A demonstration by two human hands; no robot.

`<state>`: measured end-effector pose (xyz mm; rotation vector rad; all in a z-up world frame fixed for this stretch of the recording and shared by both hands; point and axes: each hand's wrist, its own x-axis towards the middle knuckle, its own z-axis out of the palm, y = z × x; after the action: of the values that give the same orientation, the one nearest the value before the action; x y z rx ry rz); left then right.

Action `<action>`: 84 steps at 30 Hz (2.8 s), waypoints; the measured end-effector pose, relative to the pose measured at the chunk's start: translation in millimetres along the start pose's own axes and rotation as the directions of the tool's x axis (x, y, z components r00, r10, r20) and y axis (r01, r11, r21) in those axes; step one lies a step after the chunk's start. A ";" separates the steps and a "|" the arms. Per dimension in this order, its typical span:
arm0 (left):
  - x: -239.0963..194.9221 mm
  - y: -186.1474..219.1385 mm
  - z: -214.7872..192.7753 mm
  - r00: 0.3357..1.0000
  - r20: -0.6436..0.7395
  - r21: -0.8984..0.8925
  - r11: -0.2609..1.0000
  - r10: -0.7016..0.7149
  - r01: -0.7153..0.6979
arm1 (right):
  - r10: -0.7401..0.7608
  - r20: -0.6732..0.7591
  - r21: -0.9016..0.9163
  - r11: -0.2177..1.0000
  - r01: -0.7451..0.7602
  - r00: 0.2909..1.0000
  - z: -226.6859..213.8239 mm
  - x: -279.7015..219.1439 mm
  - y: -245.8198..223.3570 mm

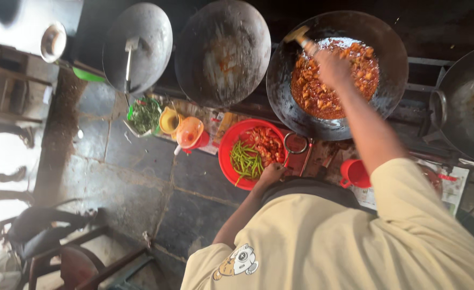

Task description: The person stirs a red sauce with chunks of food in a wok using a metal spatula. They add liquid from a yellow pitcher and continue stirring the contents in the wok.

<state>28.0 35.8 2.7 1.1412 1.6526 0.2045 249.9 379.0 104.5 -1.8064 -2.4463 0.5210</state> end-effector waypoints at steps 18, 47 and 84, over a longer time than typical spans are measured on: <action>-0.3 -1.0 11.1 0.993 -0.120 0.343 0.939 0.017 0.025 | 0.089 0.055 0.964 0.254 -0.076 0.995 -55.6 -219.2 108.2; 9.9 -10.6 -0.6 0.990 -0.065 0.321 0.942 0.124 -0.097 | 0.252 0.313 0.699 0.591 -0.402 0.916 205.6 -312.9 110.2; 16.0 -31.1 30.3 0.992 -0.061 0.308 0.948 0.110 -0.087 | 0.262 0.401 0.719 0.504 -0.479 0.878 221.2 -344.4 111.3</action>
<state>35.5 19.7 -40.0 1.4667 1.7376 0.0574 406.4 33.0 -84.5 -1.8355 -1.3808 1.6547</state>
